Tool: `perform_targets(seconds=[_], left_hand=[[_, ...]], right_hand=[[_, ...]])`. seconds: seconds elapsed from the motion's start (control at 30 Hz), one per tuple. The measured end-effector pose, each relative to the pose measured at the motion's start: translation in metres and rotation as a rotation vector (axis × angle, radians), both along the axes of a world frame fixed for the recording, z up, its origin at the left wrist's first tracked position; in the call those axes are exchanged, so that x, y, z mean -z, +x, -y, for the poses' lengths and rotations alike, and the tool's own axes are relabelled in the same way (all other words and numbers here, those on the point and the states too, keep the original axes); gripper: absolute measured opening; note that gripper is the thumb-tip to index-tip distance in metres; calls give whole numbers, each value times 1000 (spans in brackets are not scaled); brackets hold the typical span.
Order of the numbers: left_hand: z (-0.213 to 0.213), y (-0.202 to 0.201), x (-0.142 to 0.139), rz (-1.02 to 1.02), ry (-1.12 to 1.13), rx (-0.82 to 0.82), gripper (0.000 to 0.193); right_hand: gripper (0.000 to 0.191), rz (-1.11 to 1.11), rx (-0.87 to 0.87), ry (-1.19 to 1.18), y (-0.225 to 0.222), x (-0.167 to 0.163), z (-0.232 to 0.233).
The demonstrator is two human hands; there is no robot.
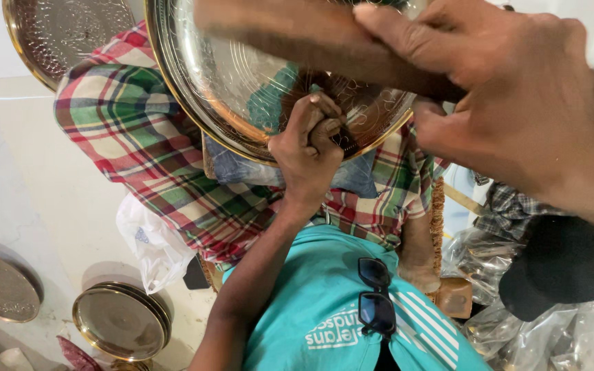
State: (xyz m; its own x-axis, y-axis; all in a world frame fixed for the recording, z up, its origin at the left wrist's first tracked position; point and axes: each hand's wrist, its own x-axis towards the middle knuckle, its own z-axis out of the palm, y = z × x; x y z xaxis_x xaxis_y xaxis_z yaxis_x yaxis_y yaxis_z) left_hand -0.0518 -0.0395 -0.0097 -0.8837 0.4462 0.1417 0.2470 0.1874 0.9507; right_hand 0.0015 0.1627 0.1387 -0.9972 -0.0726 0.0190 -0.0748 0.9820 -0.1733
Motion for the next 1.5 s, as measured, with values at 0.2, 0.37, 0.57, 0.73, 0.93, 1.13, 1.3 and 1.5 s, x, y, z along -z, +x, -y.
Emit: perform_targets(seconds=[0.2, 0.37, 0.57, 0.73, 0.93, 1.13, 1.3, 1.5], left_hand=[[2, -6, -2, -10, -34, 97, 22], [-3, -14, -7, 13, -56, 235, 38], [-11, -27, -7, -40, -152, 459, 45], [-21, -38, 2, -236, -109, 641, 40], [-39, -44, -1, -269, -166, 816, 38], [-54, -56, 3, -320, -160, 994, 59], [-72, -70, 12, -449, -203, 1241, 65], [-89, -79, 27, -436, -3, 1463, 59]], right_hand=[[80, 115, 86, 57, 1, 1, 4], [79, 23, 219, -215, 18, 4, -8], [78, 24, 308, -360, 54, 13, -24], [72, -19, 491, -536, 98, 27, -14], [68, -239, 619, -763, 136, 58, 7], [62, -380, 798, -644, 174, 91, 56], [57, -519, 1049, -754, 179, 112, 100], [56, -554, 1145, -528, 174, 142, 145]])
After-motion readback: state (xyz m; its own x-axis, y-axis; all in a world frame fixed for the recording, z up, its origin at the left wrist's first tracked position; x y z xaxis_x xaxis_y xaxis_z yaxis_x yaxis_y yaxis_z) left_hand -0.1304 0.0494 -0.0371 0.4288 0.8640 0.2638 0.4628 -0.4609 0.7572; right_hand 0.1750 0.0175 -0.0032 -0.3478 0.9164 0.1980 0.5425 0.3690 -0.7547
